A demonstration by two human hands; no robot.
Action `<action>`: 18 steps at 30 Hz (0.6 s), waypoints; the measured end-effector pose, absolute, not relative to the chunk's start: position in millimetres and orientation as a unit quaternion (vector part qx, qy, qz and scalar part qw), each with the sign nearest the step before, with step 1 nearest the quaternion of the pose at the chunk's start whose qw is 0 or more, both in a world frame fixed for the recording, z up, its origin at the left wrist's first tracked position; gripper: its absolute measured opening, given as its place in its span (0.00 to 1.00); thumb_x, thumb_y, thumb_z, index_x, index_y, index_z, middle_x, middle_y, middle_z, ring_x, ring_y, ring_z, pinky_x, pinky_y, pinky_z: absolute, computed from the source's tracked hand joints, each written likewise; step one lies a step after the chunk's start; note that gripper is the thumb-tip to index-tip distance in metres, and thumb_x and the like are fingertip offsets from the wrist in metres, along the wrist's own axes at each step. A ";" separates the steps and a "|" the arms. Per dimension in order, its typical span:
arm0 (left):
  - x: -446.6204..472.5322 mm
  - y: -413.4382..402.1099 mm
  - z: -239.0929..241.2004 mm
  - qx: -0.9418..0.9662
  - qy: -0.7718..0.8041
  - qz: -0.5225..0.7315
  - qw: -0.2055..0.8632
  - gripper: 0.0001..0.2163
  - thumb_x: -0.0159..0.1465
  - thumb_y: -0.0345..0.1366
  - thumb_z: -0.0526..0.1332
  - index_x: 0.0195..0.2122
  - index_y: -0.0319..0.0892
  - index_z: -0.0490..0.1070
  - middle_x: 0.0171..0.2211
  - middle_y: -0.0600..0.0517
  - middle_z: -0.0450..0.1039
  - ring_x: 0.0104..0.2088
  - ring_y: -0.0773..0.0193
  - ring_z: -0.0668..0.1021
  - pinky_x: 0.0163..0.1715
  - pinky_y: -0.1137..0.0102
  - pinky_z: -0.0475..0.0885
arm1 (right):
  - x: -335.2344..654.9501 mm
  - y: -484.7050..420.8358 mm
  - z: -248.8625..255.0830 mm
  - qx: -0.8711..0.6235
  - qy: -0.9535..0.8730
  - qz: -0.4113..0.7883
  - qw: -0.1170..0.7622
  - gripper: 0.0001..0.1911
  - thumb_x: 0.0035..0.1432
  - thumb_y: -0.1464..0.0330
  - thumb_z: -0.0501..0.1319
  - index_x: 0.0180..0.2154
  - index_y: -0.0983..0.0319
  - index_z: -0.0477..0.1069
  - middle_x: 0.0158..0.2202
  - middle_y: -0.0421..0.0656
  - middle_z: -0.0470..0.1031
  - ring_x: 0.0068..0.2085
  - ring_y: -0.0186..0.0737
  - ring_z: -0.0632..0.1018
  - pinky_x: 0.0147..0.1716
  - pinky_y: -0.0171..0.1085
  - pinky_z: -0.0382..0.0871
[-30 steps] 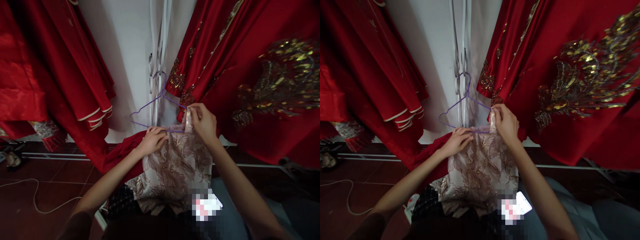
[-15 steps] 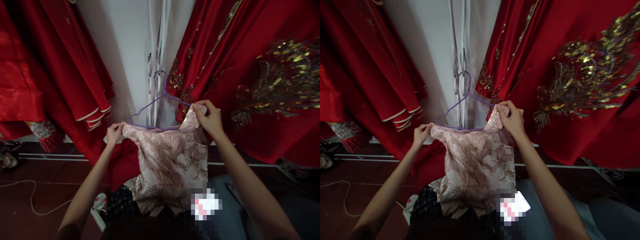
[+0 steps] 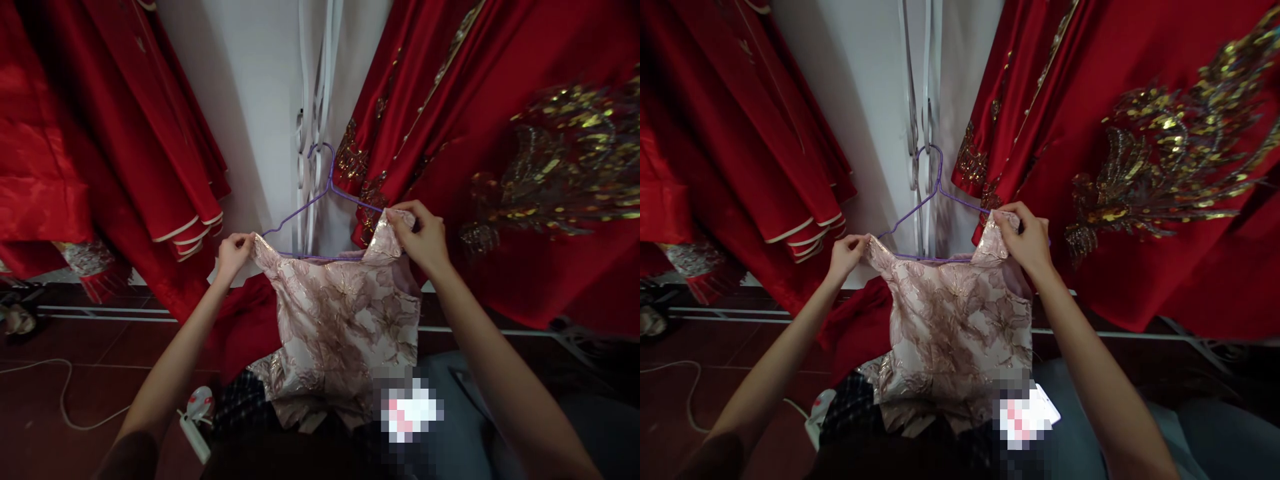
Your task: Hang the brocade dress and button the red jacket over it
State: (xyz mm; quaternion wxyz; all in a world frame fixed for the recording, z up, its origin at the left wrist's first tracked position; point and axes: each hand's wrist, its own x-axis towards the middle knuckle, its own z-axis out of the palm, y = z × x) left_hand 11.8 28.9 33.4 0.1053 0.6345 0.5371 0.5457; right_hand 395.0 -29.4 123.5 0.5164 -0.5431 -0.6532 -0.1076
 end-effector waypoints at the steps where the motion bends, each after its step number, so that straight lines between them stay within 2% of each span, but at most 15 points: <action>1: 9.8 30.2 31.6 0.634 0.557 0.523 0.114 0.15 0.57 0.46 0.57 0.31 0.40 0.77 0.30 0.50 0.77 0.30 0.64 0.75 0.29 0.74 0.66 | 394.8 -29.6 123.6 -0.543 -0.652 -0.110 0.517 0.12 0.56 0.55 0.57 0.34 0.55 0.72 0.29 0.37 0.76 0.32 0.40 0.75 0.41 0.42 0.63; 4: 1.1 33.8 16.6 0.628 0.594 0.483 0.142 0.15 0.55 0.46 0.58 0.27 0.40 0.76 0.24 0.51 0.76 0.25 0.65 0.73 0.24 0.75 0.62 | 394.2 -29.8 124.1 -0.539 -0.656 -0.108 0.517 0.12 0.56 0.55 0.57 0.35 0.56 0.72 0.30 0.38 0.76 0.31 0.39 0.75 0.41 0.41 0.63; 8: -4.5 35.2 -1.8 0.622 0.592 0.487 0.160 0.17 0.55 0.48 0.57 0.26 0.40 0.76 0.20 0.51 0.74 0.21 0.66 0.70 0.21 0.74 0.61 | 394.4 -29.9 125.2 -0.543 -0.656 -0.102 0.514 0.12 0.56 0.56 0.56 0.35 0.56 0.71 0.30 0.38 0.75 0.31 0.39 0.74 0.40 0.40 0.63; 18: 3.3 22.4 13.5 0.619 0.534 0.553 0.158 0.18 0.58 0.49 0.56 0.33 0.39 0.76 0.32 0.49 0.77 0.31 0.64 0.75 0.30 0.74 0.67 | 397.9 -32.8 128.6 -0.550 -0.663 -0.092 0.499 0.11 0.56 0.56 0.58 0.33 0.56 0.70 0.28 0.37 0.74 0.29 0.36 0.72 0.41 0.37 0.60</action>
